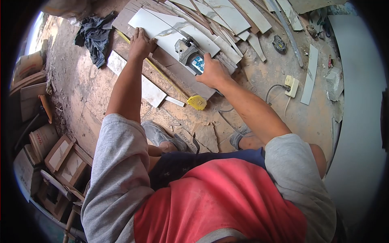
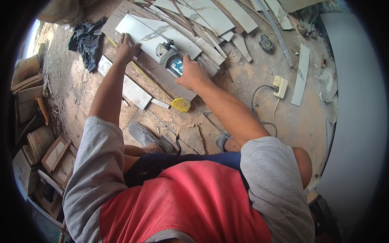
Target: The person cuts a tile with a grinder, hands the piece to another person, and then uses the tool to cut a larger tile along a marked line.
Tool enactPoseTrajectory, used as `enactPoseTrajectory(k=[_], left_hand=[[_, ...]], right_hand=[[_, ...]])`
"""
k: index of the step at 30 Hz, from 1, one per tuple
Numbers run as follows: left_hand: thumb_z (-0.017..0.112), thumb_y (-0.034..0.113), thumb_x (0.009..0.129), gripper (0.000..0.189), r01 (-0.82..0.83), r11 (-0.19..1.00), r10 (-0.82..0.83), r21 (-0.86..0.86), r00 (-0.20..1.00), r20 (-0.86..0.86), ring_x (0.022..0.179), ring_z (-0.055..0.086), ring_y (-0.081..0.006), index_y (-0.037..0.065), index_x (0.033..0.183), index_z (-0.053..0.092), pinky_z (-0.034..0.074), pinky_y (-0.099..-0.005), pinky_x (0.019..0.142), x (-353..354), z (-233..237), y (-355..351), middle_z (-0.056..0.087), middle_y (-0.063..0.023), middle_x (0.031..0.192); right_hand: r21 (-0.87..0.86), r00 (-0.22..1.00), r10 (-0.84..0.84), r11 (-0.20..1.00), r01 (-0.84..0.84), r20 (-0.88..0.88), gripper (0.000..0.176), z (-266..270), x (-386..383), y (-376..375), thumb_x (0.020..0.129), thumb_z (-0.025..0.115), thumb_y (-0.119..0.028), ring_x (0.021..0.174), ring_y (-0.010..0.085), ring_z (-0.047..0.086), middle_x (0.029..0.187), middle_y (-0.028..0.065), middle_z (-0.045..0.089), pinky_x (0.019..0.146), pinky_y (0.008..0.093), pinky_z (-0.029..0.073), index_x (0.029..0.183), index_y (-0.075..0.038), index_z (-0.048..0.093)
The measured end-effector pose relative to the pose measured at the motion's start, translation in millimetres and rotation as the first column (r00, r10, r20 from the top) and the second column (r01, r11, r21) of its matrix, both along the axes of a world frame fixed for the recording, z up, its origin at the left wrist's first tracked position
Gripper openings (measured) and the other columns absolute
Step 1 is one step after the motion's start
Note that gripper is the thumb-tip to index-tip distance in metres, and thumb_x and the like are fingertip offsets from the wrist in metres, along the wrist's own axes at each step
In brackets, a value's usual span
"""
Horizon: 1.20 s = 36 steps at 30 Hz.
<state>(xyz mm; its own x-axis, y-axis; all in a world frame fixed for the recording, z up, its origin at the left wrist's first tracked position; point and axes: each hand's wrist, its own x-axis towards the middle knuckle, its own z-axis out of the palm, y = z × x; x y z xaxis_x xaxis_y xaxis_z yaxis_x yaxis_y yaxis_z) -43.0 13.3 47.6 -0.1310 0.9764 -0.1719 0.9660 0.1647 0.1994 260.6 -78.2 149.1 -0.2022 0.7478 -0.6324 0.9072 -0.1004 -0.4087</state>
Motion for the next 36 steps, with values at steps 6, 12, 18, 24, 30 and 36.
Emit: enactPoseTrajectory(k=[6, 12, 18, 24, 30, 36], left_hand=[[0.060, 0.052, 0.090, 0.086, 0.013, 1.000, -0.013, 0.006, 1.000, -0.025, 0.148, 0.021, -0.0323, 0.001, 0.152, 0.028, 0.017, -0.0387, 0.122, 1.8, 1.3, 0.5, 0.022, -0.0185, 0.160], [0.060, 0.053, 0.090, 0.086, 0.005, 1.000, -0.005, -0.010, 0.999, -0.037, 0.148, 0.021, -0.0317, 0.001, 0.152, 0.028, 0.018, -0.0379, 0.122, 2.9, 3.8, 0.6, 0.022, -0.0182, 0.160], [0.059, 0.054, 0.091, 0.086, 0.004, 1.000, -0.004, 0.000, 0.999, -0.034, 0.148, 0.022, -0.0320, 0.001, 0.152, 0.028, 0.018, -0.0378, 0.122, 0.6, -0.4, 0.9, 0.022, -0.0179, 0.160], [0.059, 0.054, 0.091, 0.086, 0.022, 1.000, -0.021, 0.021, 0.999, -0.028, 0.148, 0.022, -0.0335, 0.001, 0.152, 0.028, 0.018, -0.0381, 0.121, -0.9, -3.3, 0.9, 0.022, -0.0177, 0.160], [0.058, 0.054, 0.091, 0.086, 0.009, 1.000, -0.009, 0.003, 0.999, -0.037, 0.148, 0.022, -0.0330, 0.000, 0.151, 0.029, 0.018, -0.0381, 0.121, 1.6, 1.3, 1.3, 0.022, -0.0184, 0.160], [0.059, 0.054, 0.091, 0.087, 0.034, 0.999, -0.033, 0.025, 0.998, -0.044, 0.148, 0.021, -0.0330, 0.000, 0.151, 0.028, 0.018, -0.0385, 0.121, -1.2, -2.0, 1.6, 0.022, -0.0192, 0.160]], right_hand=[[0.000, 1.000, -0.002, 1.000, 0.002, 0.004, 0.072, -0.8, 3.6, -2.4, 0.074, 0.078, -0.029, 0.108, 0.0383, 0.064, 0.114, 0.0234, 0.066, 0.093, 0.0455, 0.053, 0.127, -0.002, 0.039], [-0.001, 1.000, 0.002, 1.000, -0.002, 0.003, 0.071, -0.4, 7.3, -5.6, 0.074, 0.078, -0.030, 0.108, 0.0386, 0.064, 0.114, 0.0240, 0.065, 0.094, 0.0453, 0.053, 0.127, -0.001, 0.040], [-0.008, 1.000, 0.008, 1.000, -0.008, -0.001, 0.071, -0.7, 10.0, -7.5, 0.075, 0.077, -0.030, 0.108, 0.0387, 0.064, 0.113, 0.0248, 0.066, 0.094, 0.0450, 0.052, 0.128, -0.001, 0.039], [0.055, 0.999, -0.010, 0.998, 0.012, -0.040, 0.068, -5.7, 13.9, -11.7, 0.072, 0.078, -0.028, 0.100, 0.0420, 0.066, 0.103, 0.0277, 0.067, 0.089, 0.0477, 0.052, 0.121, 0.001, 0.041], [0.045, 0.999, -0.013, 0.999, 0.014, -0.031, 0.068, -3.6, 15.2, -13.5, 0.072, 0.077, -0.027, 0.101, 0.0415, 0.065, 0.105, 0.0271, 0.067, 0.090, 0.0472, 0.052, 0.122, 0.001, 0.041], [0.044, 0.999, -0.006, 0.999, 0.007, -0.033, 0.069, -1.2, 18.0, -15.6, 0.072, 0.078, -0.028, 0.101, 0.0412, 0.065, 0.106, 0.0270, 0.066, 0.090, 0.0470, 0.052, 0.122, 0.001, 0.041]])
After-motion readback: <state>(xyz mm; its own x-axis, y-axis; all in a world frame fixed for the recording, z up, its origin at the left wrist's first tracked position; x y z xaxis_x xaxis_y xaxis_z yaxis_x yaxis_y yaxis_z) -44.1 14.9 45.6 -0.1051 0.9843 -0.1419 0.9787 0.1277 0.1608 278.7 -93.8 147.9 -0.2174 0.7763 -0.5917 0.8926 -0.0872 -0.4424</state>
